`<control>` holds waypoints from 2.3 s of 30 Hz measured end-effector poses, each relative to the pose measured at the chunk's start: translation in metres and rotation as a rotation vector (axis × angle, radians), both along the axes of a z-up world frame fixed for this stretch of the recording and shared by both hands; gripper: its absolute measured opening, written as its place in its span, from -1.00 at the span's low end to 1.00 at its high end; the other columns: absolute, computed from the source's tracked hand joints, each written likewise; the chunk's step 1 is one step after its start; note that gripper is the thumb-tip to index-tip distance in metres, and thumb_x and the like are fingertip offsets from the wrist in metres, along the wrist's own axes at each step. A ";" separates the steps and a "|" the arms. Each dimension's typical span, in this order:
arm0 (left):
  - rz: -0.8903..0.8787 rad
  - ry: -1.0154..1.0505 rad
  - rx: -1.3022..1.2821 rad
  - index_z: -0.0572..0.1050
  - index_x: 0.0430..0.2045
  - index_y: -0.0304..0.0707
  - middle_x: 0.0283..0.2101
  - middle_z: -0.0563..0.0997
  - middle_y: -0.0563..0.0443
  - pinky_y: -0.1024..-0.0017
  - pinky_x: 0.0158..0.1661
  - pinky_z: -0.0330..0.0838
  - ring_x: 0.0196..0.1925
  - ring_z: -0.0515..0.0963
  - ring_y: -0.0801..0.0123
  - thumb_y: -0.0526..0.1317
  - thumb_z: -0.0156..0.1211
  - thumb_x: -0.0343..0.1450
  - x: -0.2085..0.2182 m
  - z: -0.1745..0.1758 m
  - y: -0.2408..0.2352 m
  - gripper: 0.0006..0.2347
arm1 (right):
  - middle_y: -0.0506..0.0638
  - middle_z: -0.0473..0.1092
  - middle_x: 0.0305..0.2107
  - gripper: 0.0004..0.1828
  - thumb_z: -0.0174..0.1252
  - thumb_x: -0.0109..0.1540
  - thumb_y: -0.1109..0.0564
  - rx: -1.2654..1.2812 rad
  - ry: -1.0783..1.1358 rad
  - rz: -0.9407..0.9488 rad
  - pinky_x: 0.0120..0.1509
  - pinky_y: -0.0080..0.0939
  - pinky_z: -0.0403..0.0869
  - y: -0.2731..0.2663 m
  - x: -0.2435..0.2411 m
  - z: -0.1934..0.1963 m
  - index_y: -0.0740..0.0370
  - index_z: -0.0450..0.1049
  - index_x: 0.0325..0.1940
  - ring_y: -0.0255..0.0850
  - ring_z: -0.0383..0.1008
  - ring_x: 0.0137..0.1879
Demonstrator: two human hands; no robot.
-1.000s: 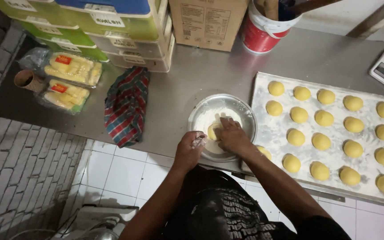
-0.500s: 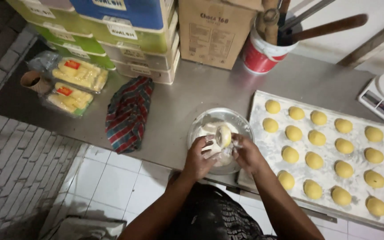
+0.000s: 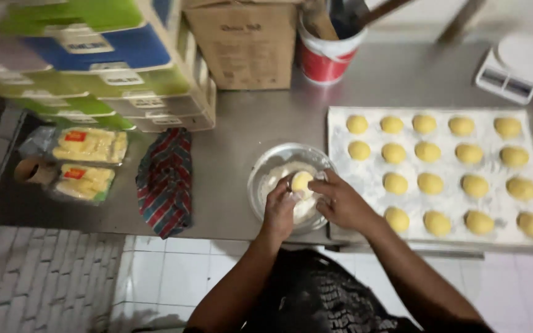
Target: The person walks through a kitchen area and pours a white powder from a bag into a metal bowl. They then move to a stainless steel counter where they pick up yellow dough balls from a tray, roll them in the powder, and place them back onto the tray.
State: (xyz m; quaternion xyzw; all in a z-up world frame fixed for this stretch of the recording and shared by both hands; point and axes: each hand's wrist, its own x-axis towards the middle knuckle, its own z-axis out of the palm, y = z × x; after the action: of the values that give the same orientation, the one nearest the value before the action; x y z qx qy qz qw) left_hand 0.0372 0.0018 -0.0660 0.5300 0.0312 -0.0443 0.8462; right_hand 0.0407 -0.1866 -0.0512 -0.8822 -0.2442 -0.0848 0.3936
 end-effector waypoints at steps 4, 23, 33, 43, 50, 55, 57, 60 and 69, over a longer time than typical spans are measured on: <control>-0.145 0.201 -0.296 0.38 0.29 -0.25 0.23 0.48 0.01 0.27 0.22 0.29 0.23 0.42 0.34 -0.06 -0.04 0.53 -0.002 0.000 0.002 -0.56 | 0.25 0.24 0.09 -0.36 0.26 0.02 0.19 0.062 -0.051 0.086 0.30 0.01 0.34 -0.008 0.002 -0.011 -0.14 0.59 0.21 0.18 0.35 0.06; -0.048 -0.880 1.181 0.50 -0.06 -0.42 -0.17 0.54 -0.29 0.13 -0.03 0.50 -0.06 0.59 -0.14 -0.37 0.06 0.29 0.014 0.075 0.020 -0.68 | 0.32 0.53 -0.28 -0.48 0.53 -0.05 0.13 0.376 -0.092 -0.178 0.08 0.31 0.49 0.011 0.016 -0.004 0.37 0.52 -0.11 0.36 0.55 -0.07; 0.083 -0.762 1.037 0.47 -0.03 -0.43 0.03 0.54 -0.30 0.14 0.19 0.39 0.12 0.53 -0.09 -0.40 0.17 0.22 0.031 0.012 0.014 -0.61 | 0.06 0.52 -0.26 -0.75 0.26 0.09 0.05 0.214 -0.191 -0.052 -0.03 -0.11 0.49 0.024 0.018 0.039 0.19 0.52 -0.20 -0.04 0.54 -0.13; 0.196 -0.003 0.706 0.58 -0.22 -0.18 -0.18 0.70 -0.02 0.45 -0.22 0.73 -0.13 0.71 0.37 -0.36 0.24 0.15 0.025 -0.013 -0.011 -0.68 | -0.03 0.50 -0.38 -0.76 0.34 0.01 0.05 0.078 0.098 -0.199 -0.15 -0.14 0.42 0.022 0.017 0.037 0.07 0.50 -0.29 -0.14 0.48 -0.22; 0.063 0.068 0.572 0.68 -0.25 -0.15 -0.24 0.78 0.05 0.46 -0.11 0.57 -0.18 0.72 0.43 -0.30 0.20 0.23 0.025 0.039 -0.001 -0.75 | -0.05 0.41 -0.48 -0.78 0.27 0.08 0.04 0.166 0.122 -0.095 -0.27 -0.16 0.37 0.035 0.013 0.072 0.09 0.35 -0.39 -0.19 0.42 -0.34; 0.262 0.507 0.013 0.54 -0.01 -0.46 -0.10 0.59 -0.34 0.15 -0.22 0.60 -0.11 0.63 -0.02 -0.50 0.02 0.22 0.026 0.062 -0.009 -0.58 | -0.07 0.50 -0.33 -0.68 0.41 0.04 -0.02 0.204 0.056 -0.164 -0.16 -0.22 0.43 0.044 0.016 0.065 0.09 0.50 -0.23 -0.22 0.48 -0.21; 0.267 0.489 0.027 0.52 -0.02 -0.45 -0.08 0.60 -0.35 0.12 -0.19 0.63 -0.07 0.64 -0.04 -0.49 0.03 0.21 0.028 0.049 -0.004 -0.58 | -0.04 0.50 -0.23 -0.67 0.40 0.05 0.00 0.203 -0.019 -0.178 -0.07 -0.22 0.47 0.043 0.018 0.062 0.11 0.50 -0.19 -0.18 0.50 -0.12; 0.234 0.121 0.713 0.62 -0.24 -0.09 -0.26 0.77 0.02 0.42 -0.10 0.58 -0.20 0.73 0.29 -0.29 0.13 0.09 0.026 0.027 0.004 -0.64 | -0.07 0.47 -0.33 -0.71 0.34 0.01 0.10 0.155 0.063 -0.181 -0.12 -0.24 0.40 0.042 0.014 0.070 0.05 0.43 -0.25 -0.17 0.46 -0.22; 0.127 -0.502 0.678 0.55 -0.26 -0.27 -0.30 0.61 -0.04 0.42 -0.26 0.57 -0.27 0.65 0.29 -0.31 0.20 0.20 0.010 0.036 0.008 -0.75 | -0.05 0.43 -0.40 -0.76 0.30 0.05 0.10 0.143 0.009 -0.185 -0.19 -0.17 0.42 0.035 0.008 0.055 0.10 0.43 -0.25 -0.15 0.45 -0.27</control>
State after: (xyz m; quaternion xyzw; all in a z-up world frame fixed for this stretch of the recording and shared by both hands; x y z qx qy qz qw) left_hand 0.0470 0.0098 -0.0301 0.7697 -0.1306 0.1509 0.6063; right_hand 0.0487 -0.1521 0.0037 -0.8708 -0.1535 -0.1341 0.4473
